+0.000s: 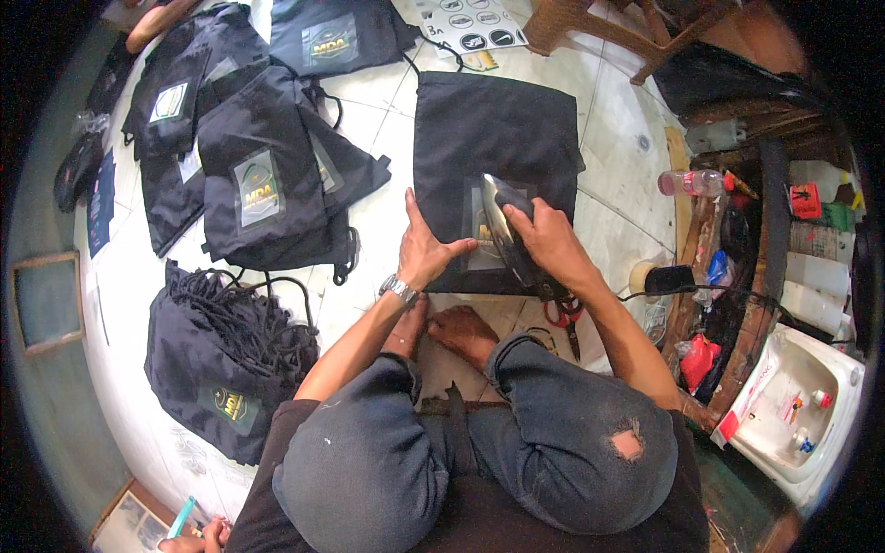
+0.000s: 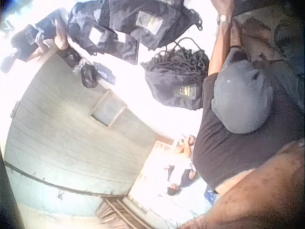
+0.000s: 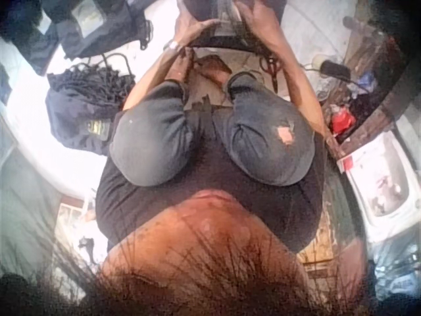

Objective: The person sits on the floor and uses a handheld iron to press a logo patch onto a black drawstring bag. They repeatedly position the patch, apply the iron, and smooth the area with their hands. Several similar bags are visible nearby.

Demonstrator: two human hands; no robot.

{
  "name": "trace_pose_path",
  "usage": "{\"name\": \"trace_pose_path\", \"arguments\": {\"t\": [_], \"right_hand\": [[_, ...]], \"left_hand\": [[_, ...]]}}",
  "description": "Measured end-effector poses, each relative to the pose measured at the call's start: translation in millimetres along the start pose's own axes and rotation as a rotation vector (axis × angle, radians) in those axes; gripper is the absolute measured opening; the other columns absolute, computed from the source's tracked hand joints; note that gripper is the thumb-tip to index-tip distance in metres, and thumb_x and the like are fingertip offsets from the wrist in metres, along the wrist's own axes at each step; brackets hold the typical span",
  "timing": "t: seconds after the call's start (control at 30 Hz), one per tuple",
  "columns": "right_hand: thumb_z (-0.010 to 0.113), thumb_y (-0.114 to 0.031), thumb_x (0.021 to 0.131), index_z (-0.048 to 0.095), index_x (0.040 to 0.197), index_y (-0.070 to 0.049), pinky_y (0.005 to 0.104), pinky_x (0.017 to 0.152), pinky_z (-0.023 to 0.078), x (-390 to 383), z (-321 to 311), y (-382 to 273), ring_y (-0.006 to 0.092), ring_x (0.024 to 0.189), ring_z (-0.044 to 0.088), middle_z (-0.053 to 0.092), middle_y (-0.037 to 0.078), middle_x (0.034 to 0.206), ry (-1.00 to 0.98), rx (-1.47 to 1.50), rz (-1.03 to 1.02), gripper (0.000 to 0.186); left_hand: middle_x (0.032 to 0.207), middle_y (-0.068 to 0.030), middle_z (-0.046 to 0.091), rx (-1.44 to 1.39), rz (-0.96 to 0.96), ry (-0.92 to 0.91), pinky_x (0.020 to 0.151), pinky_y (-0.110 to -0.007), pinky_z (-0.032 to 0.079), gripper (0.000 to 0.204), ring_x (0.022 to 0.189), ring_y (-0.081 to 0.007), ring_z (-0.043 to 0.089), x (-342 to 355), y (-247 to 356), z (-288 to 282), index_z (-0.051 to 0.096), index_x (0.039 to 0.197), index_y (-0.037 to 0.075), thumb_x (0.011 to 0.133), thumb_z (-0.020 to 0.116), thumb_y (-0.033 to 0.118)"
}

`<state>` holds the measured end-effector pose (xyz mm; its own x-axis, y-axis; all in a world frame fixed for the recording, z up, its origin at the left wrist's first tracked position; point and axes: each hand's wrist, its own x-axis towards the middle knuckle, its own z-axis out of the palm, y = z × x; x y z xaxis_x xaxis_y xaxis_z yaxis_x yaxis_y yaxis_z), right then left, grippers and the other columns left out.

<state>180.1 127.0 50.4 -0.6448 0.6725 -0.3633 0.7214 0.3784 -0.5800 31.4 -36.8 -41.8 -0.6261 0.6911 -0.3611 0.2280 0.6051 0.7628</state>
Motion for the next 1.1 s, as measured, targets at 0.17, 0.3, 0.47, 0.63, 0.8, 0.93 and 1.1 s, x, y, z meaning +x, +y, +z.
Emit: {"name": "trace_pose_path", "arguments": {"t": [0.17,0.3,0.47,0.63,0.8,0.93,1.1], "right_hand": [[0.057,-0.051,0.102,0.061,0.099,0.012,0.0601,0.079,0.052,-8,-17,12,0.0574,0.095,0.064,0.065,0.040,0.090,0.015,-0.032,0.036,0.063],[0.057,-0.052,0.102,0.062,0.099,0.011,0.0581,0.080,0.051,-16,-27,30,0.0565,0.096,0.065,0.066,0.040,0.091,0.004,-0.018,0.105,0.063],[0.059,-0.053,0.100,0.065,0.105,0.008,0.0535,0.085,0.052,-32,-52,70,0.0535,0.101,0.066,0.068,0.037,0.098,0.037,-0.007,0.185,0.061],[0.076,-0.051,0.089,0.067,0.109,0.005,0.0428,0.077,0.053,-47,-92,118,0.0331,0.084,0.071,0.073,0.022,0.092,0.349,-0.167,0.238,0.060],[0.077,-0.038,0.091,0.063,0.108,0.005,0.0492,0.083,0.052,-28,-107,152,0.0463,0.094,0.070,0.072,0.029,0.099,0.677,-0.091,0.287,0.049],[0.080,-0.031,0.089,0.063,0.103,0.005,0.0448,0.080,0.053,8,-89,164,0.0389,0.087,0.071,0.073,0.024,0.094,0.895,0.104,0.189,0.042],[0.082,-0.029,0.090,0.062,0.101,0.003,0.0388,0.079,0.053,40,-50,168,0.0281,0.084,0.068,0.073,0.016,0.093,1.002,0.352,0.176,0.040]], "left_hand": [[0.139,-0.0373,0.055,-0.022,-0.033,-0.041,0.106,-0.046,0.051,0.148,0.125,-0.0465,0.061,1,-2,1,-0.008,0.160,-0.001,0.066,0.097,0.044],[0.134,-0.0410,0.056,-0.043,0.008,-0.016,0.102,-0.048,0.052,0.152,0.120,-0.0501,0.063,2,-5,2,-0.007,0.160,-0.003,0.063,0.099,0.044],[0.136,-0.0427,0.053,-0.039,-0.032,-0.040,0.106,-0.049,0.050,0.154,0.124,-0.0501,0.060,2,-4,2,-0.010,0.160,-0.003,0.062,0.098,0.047],[0.149,-0.0450,0.036,-0.043,0.017,-0.039,0.114,-0.049,0.043,0.154,0.138,-0.0502,0.047,6,-10,0,-0.011,0.160,-0.003,0.063,0.097,0.048],[0.155,-0.0453,0.026,-0.071,0.052,-0.093,0.119,-0.048,0.037,0.153,0.146,-0.0492,0.036,9,-19,-3,-0.008,0.158,-0.010,0.067,0.090,0.063],[0.144,-0.0355,0.041,-0.113,-0.035,0.136,0.112,-0.051,0.041,0.125,0.134,-0.0460,0.046,6,-13,-18,0.006,0.162,-0.004,0.083,0.080,0.059],[0.141,-0.0246,0.048,0.282,0.531,0.376,0.108,-0.049,0.041,0.068,0.128,-0.0413,0.051,10,13,-39,0.048,0.146,0.003,0.090,0.078,0.029]]}}
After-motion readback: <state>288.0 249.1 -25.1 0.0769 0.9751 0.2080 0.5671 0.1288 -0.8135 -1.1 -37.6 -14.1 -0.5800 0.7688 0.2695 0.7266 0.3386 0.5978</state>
